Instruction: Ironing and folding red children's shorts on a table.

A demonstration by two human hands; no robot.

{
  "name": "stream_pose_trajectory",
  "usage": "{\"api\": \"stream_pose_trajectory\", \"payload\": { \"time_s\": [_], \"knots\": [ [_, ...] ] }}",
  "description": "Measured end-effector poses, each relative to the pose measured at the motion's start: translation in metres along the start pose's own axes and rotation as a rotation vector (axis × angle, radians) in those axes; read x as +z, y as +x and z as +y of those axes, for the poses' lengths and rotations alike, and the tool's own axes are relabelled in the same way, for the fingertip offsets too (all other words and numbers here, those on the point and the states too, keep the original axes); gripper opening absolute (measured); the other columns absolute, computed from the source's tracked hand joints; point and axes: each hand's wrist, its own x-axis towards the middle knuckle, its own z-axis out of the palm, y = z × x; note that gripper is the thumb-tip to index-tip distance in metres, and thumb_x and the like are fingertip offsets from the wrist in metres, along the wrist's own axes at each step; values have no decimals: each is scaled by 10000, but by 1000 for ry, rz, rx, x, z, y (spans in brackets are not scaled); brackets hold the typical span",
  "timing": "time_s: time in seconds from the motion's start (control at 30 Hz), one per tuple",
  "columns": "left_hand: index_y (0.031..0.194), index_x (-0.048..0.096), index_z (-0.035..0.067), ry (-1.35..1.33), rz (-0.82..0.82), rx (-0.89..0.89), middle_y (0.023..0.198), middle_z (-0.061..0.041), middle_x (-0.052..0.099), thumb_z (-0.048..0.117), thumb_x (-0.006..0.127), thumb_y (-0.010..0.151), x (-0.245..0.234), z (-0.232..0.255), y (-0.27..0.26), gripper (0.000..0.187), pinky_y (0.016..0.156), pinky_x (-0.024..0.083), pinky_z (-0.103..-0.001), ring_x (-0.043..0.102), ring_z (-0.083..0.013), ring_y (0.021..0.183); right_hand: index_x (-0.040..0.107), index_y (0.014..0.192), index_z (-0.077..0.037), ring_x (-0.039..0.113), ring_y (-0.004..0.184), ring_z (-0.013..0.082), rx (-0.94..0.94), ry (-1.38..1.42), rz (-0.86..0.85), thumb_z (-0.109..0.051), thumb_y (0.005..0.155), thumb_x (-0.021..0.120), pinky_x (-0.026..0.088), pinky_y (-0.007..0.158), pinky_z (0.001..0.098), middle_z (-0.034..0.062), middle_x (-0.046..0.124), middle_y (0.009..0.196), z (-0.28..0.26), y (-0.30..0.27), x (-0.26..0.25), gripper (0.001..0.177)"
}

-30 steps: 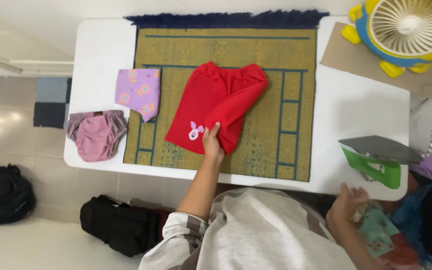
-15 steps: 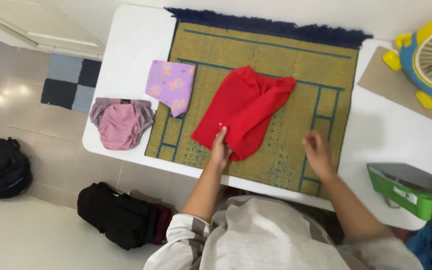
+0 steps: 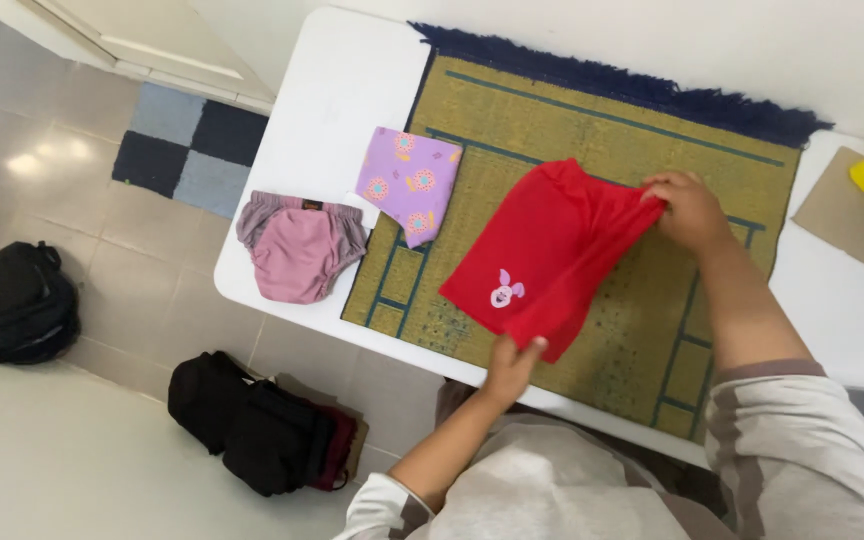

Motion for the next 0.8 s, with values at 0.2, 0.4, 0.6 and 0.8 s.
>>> {"api": "stream_pose_trajectory", "payload": {
  "time_s": [0.2, 0.4, 0.6, 0.8],
  "knots": [
    [1291, 658, 2, -243, 402, -148, 1251, -69, 728, 209, 572, 1067, -73, -62, 22, 316, 1015, 493, -319, 665, -165, 1139, 678, 1172, -83, 675, 1001, 391, 128, 223, -205, -149, 837, 678, 538, 851, 487, 183, 708, 1104, -78, 101, -4, 341],
    [1274, 601, 83, -438, 492, -346, 1140, -15, 716, 186, 616, 982, -106, -62, 42, 309, 768, 527, -275, 671, -102, 953, 714, 1154, -103, 686, 1004, 390, 126, 208, -212, -292, 903, 744, 537, 868, 469, 191, 731, 1073, -79, 134, 52, 316],
    [1238, 683, 47, -446, 476, -189, 1054, -14, 724, 175, 667, 1023, -107, -66, 48, 251, 738, 493, -249, 620, -91, 873, 708, 1204, -121, 706, 960, 287, 310, 320, -60, -347, 949, 743, 541, 857, 420, 130, 744, 1060, -92, 83, -12, 343],
    [1106, 679, 55, -85, -34, -121, 943, 36, 672, 141, 716, 971, -56, 34, 14, 164, 758, 502, -242, 590, -52, 862, 670, 1217, -71, 660, 990, 161, 611, 407, 251, -35, 953, 768, 575, 814, 317, 52, 680, 1154, -53, -69, -104, 284]
  ]
}}
